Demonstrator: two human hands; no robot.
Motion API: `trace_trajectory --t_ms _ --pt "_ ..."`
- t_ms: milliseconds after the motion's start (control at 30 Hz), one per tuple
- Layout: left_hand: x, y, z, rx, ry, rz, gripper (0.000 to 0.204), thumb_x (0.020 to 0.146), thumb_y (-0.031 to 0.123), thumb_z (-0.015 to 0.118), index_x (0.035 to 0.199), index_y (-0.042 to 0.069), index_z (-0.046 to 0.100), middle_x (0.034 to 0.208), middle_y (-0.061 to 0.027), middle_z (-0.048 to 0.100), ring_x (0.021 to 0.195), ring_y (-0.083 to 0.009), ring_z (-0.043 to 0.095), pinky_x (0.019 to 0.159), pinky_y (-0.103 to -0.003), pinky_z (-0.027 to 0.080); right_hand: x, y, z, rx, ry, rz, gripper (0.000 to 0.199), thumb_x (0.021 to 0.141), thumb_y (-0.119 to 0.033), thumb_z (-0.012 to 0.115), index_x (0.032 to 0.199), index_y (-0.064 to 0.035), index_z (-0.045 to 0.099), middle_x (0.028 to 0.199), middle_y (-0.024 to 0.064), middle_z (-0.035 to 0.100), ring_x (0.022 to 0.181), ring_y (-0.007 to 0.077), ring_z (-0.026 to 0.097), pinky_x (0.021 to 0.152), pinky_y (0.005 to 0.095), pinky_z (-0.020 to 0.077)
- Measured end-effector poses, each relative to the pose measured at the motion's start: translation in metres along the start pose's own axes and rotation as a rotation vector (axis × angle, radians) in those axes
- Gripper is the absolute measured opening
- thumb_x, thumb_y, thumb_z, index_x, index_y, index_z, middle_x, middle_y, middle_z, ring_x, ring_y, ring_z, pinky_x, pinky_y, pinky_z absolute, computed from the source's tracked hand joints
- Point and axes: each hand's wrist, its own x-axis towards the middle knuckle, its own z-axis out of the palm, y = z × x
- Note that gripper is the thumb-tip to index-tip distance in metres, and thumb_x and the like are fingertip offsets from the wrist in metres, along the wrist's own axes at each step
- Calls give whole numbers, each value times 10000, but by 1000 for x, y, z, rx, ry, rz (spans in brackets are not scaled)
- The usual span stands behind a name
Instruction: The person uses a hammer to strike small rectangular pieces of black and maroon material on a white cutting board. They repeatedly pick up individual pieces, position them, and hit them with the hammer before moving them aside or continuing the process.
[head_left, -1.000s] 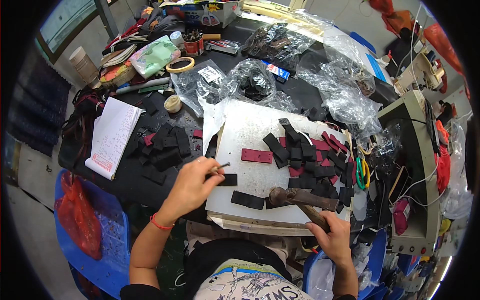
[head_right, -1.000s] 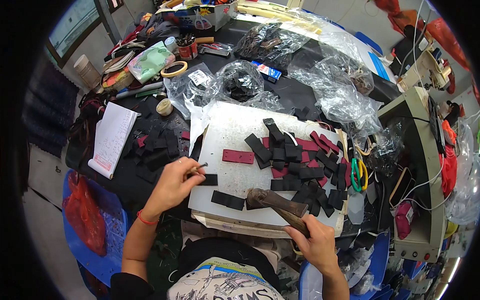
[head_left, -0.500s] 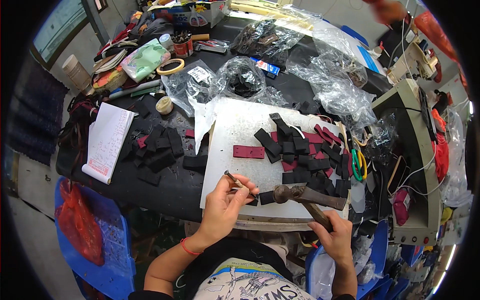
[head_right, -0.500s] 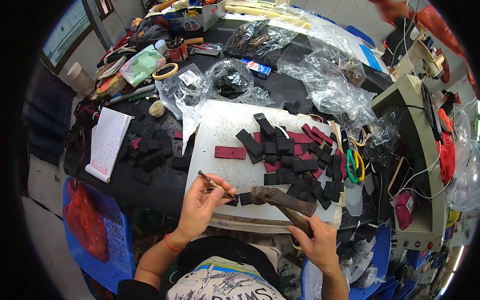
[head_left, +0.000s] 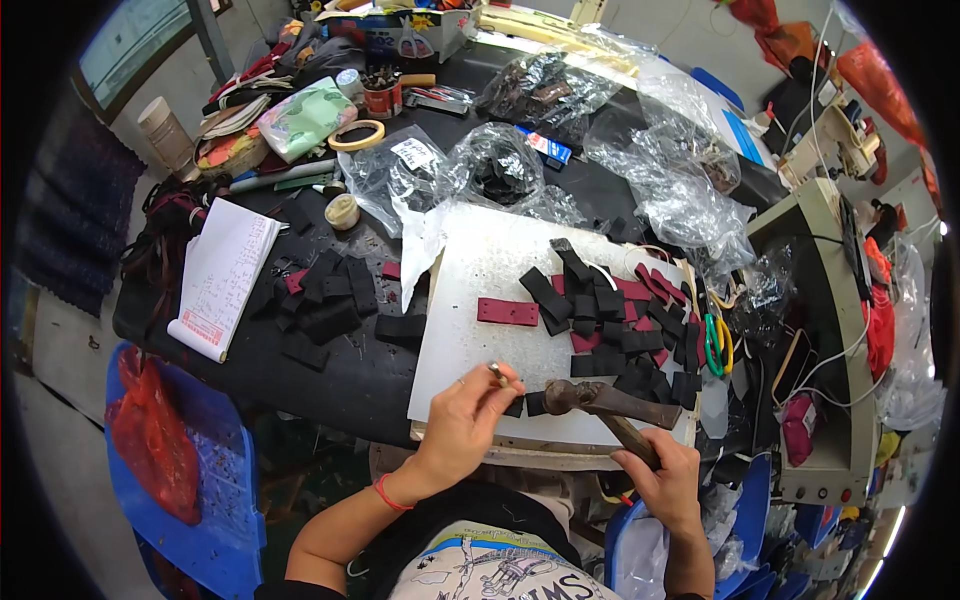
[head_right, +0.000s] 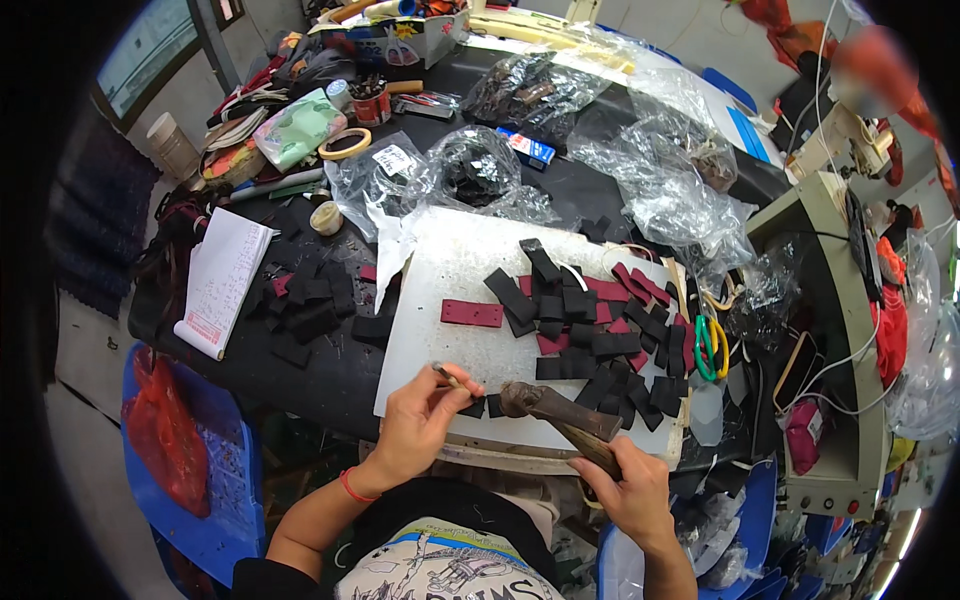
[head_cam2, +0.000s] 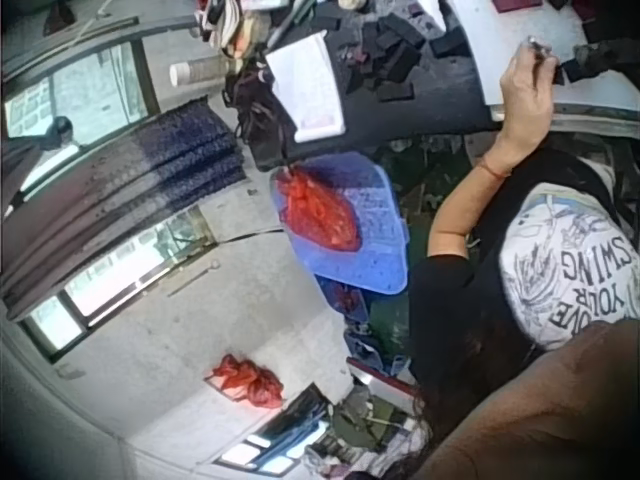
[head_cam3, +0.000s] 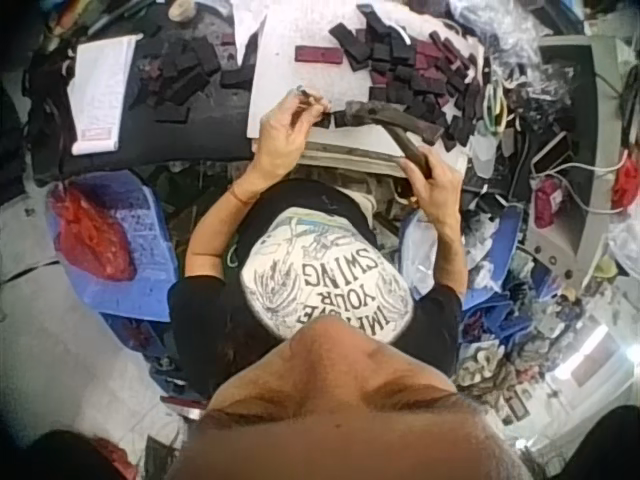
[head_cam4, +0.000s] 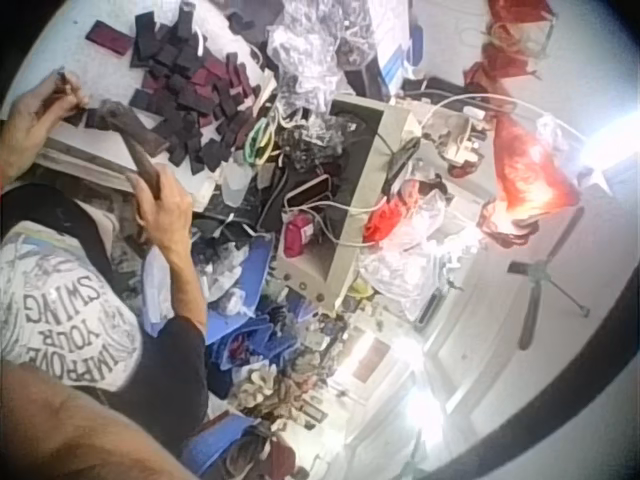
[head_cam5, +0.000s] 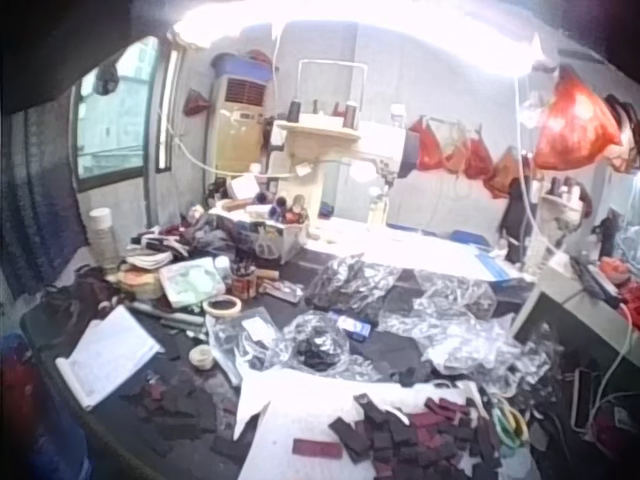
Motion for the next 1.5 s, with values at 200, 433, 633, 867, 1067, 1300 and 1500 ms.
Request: trace_trajectory --t_ms 200,433,633,867,1067,1300,1500 --pt "-4 8 7 392 -75 300 196 888 -22 569 1081 -8 533 961 -190 631 843 -325 666 683 -345 539 -6 -17 -30 517 218 69 182 767 -89 709 917 -29 624 626 101 553 540 195 576 534 325 447" --pt "8 5 -1 -77 31 -137 166 965 76 505 1116 10 484 952 -126 619 892 -203 673 711 -309 562 28 -30 -26 -213 -37 -261 285 762 -191 778 938 -41 611 694 117 605 560 282 598 508 355 461" --pt "12 1 -15 -64 -161 -97 161 969 90 512 1096 -5 487 953 -108 656 921 -163 657 794 -283 543 13 -16 -15 -72 -10 -21 209 763 -135 743 852 -17 596 615 94 554 509 222 540 523 304 427" --pt "3 1 -13 310 -211 237 160 913 45 572 1067 23 535 931 -137 662 806 -248 687 709 -307 540 12 -19 -23 -62 186 -149 126 776 -75 675 812 5 585 559 65 522 471 120 500 467 269 405" --pt "-3 7 -7 508 -217 325 224 907 29 529 1129 17 501 857 -182 627 744 -339 651 601 -393 533 25 -37 -32 -273 -113 -299 334 763 -225 780 922 9 601 721 148 633 575 299 622 532 355 497" --pt "18 13 -36 -269 106 -98 261 954 46 527 1191 -10 432 977 -114 630 881 -159 654 780 -283 559 27 -31 -5 -249 -171 -149 274 782 -209 755 892 -33 576 688 126 592 572 303 586 534 365 452" --pt "7 5 -59 -284 89 -106 269 962 51 515 1214 7 431 1008 -127 622 986 -201 637 855 -308 540 32 -30 18 -350 -325 -227 327 826 -301 708 839 -34 521 652 127 568 574 315 578 509 394 440"
